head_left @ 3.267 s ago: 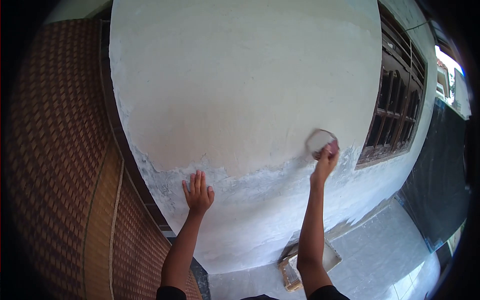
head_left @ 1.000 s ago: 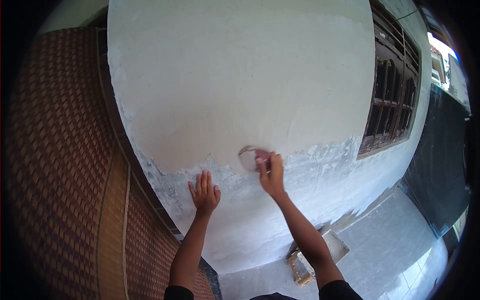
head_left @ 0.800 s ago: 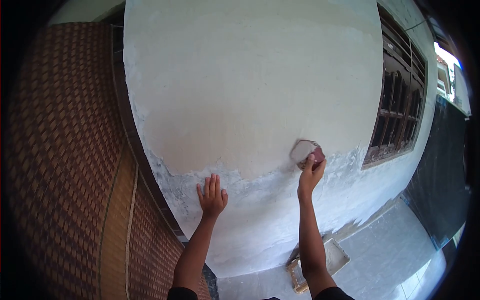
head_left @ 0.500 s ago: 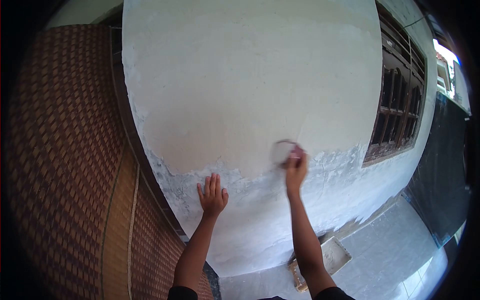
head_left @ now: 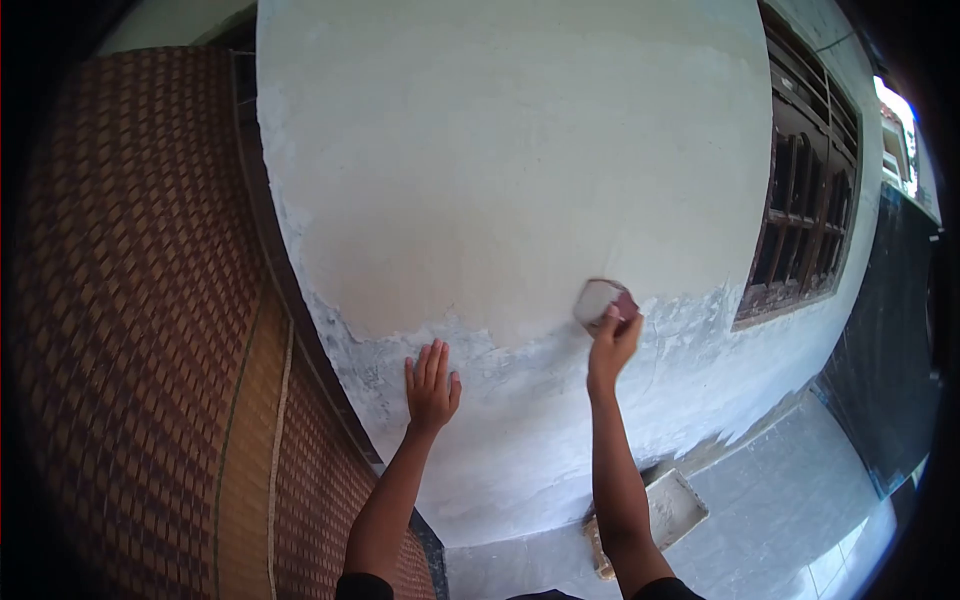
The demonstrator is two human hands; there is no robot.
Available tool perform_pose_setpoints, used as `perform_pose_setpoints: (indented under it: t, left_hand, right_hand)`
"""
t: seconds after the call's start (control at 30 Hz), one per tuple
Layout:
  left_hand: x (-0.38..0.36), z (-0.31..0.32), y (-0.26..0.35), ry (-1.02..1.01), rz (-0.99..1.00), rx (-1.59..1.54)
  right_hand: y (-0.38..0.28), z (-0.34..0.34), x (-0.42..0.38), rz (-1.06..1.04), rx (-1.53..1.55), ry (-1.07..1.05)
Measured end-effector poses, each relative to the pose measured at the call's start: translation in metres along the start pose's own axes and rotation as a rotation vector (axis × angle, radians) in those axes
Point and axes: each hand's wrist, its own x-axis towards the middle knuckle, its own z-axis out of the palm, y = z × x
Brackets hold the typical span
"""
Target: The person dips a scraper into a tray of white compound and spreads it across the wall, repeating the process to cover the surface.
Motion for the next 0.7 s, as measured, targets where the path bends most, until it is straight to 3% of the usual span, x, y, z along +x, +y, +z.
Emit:
perform_pose_setpoints:
  t: [0.07, 0.27, 0.33, 0.4, 0.47, 0.57, 0.6, 0.67, 0.7]
  left_hand:
    - [0.000, -0.009, -0.007, -0.027, 0.017, -0.205]
    - [0.021, -0.025, -0.015, 0.064, 0.016, -0.170]
    - [0.019, -0.026, -0.026, 0.063, 0.009, -0.164]
    - [0.017, -0.024, -0.040, 0.075, -0.014, -0.151]
    - [0.010, -0.020, -0.052, 0.035, 0.040, -0.070]
    - [0.004, -0.006, -0.054, 0.093, 0.076, 0.119]
    - [0.006, -0.005, -0.054, 0.094, 0.076, 0.113]
    - [0.005, -0.004, -0.053, 0.149, 0.043, 0.142]
    - [0.003, -0.005, -0.053, 0.140, 0.050, 0.139]
  right_hand:
    - [-0.001, 0.007, -0.013, -0.032, -0.037, -0.065]
    - [-0.032, 0.069, -0.092, -0.258, -0.343, -0.506]
    - [-0.012, 0.069, -0.084, -0.346, -0.411, -0.473]
    - [0.006, 0.054, -0.063, -0.296, -0.371, -0.261]
    - [0.007, 0.033, -0.047, -0.088, -0.252, -0.102]
    - [-0.012, 0.037, -0.062, 0.019, -0.063, -0.162]
    - [0.001, 0.046, -0.072, -0.134, -0.144, -0.221]
    - [-0.020, 0.064, -0.095, -0.215, -0.244, -0.420]
    - [-0.015, 0.065, -0.095, -0.205, -0.248, -0.413]
